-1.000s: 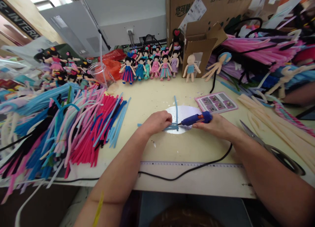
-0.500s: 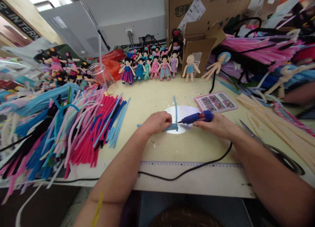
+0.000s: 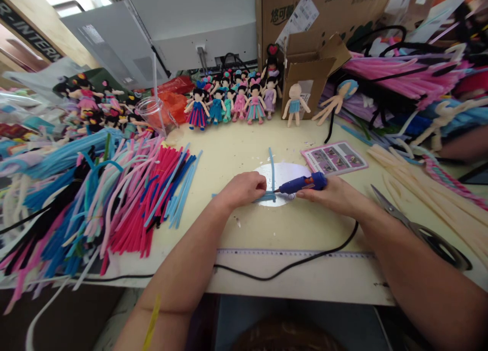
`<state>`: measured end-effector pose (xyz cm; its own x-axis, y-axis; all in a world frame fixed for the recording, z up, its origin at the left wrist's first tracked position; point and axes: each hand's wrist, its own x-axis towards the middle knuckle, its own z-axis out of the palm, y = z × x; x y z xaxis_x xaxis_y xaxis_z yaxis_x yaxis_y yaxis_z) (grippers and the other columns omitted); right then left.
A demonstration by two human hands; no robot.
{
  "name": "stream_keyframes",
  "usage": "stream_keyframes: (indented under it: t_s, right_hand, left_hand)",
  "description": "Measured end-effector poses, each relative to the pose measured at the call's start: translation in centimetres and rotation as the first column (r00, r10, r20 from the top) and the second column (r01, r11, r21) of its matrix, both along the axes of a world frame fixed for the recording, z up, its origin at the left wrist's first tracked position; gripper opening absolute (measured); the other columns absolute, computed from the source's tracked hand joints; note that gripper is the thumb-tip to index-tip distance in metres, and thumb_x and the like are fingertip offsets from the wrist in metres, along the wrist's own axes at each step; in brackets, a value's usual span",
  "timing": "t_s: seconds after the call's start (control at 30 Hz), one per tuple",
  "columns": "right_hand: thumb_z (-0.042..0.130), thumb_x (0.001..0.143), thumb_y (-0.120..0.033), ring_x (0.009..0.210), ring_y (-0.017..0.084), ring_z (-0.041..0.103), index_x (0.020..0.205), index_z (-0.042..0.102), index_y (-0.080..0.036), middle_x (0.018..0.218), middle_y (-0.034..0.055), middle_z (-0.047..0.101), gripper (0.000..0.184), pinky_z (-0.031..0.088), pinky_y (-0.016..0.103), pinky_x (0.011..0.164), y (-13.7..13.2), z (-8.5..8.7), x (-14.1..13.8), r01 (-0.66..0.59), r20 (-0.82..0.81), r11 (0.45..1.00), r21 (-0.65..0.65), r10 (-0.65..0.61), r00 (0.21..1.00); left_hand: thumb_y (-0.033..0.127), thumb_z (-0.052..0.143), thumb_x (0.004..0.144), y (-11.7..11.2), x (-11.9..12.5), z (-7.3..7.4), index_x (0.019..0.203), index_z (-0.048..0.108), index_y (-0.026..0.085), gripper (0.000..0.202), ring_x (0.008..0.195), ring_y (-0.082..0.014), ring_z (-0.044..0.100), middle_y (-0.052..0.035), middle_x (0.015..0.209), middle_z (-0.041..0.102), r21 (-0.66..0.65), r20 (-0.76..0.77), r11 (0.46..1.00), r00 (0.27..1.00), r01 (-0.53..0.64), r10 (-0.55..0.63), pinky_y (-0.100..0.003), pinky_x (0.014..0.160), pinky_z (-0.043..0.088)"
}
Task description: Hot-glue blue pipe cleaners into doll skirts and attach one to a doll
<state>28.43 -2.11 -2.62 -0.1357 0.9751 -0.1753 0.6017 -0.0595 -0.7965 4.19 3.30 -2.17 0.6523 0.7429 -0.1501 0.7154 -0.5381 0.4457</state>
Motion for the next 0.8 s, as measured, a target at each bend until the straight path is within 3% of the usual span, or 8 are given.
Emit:
stream_keyframes:
  t_s: [0.13, 0.53, 0.8]
  right_hand:
    - [0.069, 0.067, -0.051, 0.07, 0.019, 0.057, 0.075, 0.071, -0.021, 0.071, 0.0003, 0.067, 0.031, 0.044, 0.03, 0.063, 0.05, -0.13, 0.01, 0.004, 0.027, 1.0, -0.013, -0.003, 1.0]
    - [0.068, 0.068, -0.05, 0.069, 0.018, 0.057, 0.075, 0.072, -0.023, 0.069, -0.0015, 0.065, 0.028, 0.042, 0.028, 0.062, -0.05, 0.13, -0.06, 0.018, -0.004, 1.0, -0.024, -0.018, 1.0]
    - [0.069, 0.068, -0.053, 0.073, 0.02, 0.059, 0.079, 0.073, -0.023, 0.075, 0.0, 0.069, 0.032, 0.045, 0.03, 0.065, 0.05, -0.7, 0.25, 0.004, 0.042, 1.0, 0.002, -0.004, 0.999]
  left_hand:
    - [0.022, 0.055, 0.077, 0.03, 0.02, -0.13, 0.081, 0.065, 0.02, 0.011, 0.073, -0.0142, 0.054, -0.002, 0.085, 0.064, -0.005, 0.032, 1.0, 0.999, 0.009, -0.009, -0.027, 0.064, 0.038]
    - [0.017, 0.053, 0.077, -0.01, 0.31, -0.65, 0.077, 0.064, 0.02, 0.012, 0.073, -0.0141, 0.054, -0.0012, 0.083, 0.065, 0.027, 0.022, 1.0, 1.0, 0.01, -0.011, -0.027, 0.064, 0.037]
    - [0.015, 0.052, 0.076, -0.2, 0.54, -0.37, 0.076, 0.064, 0.019, 0.013, 0.073, -0.014, 0.054, -0.0016, 0.083, 0.065, 0.024, 0.022, 1.0, 1.0, 0.007, -0.008, -0.026, 0.064, 0.038]
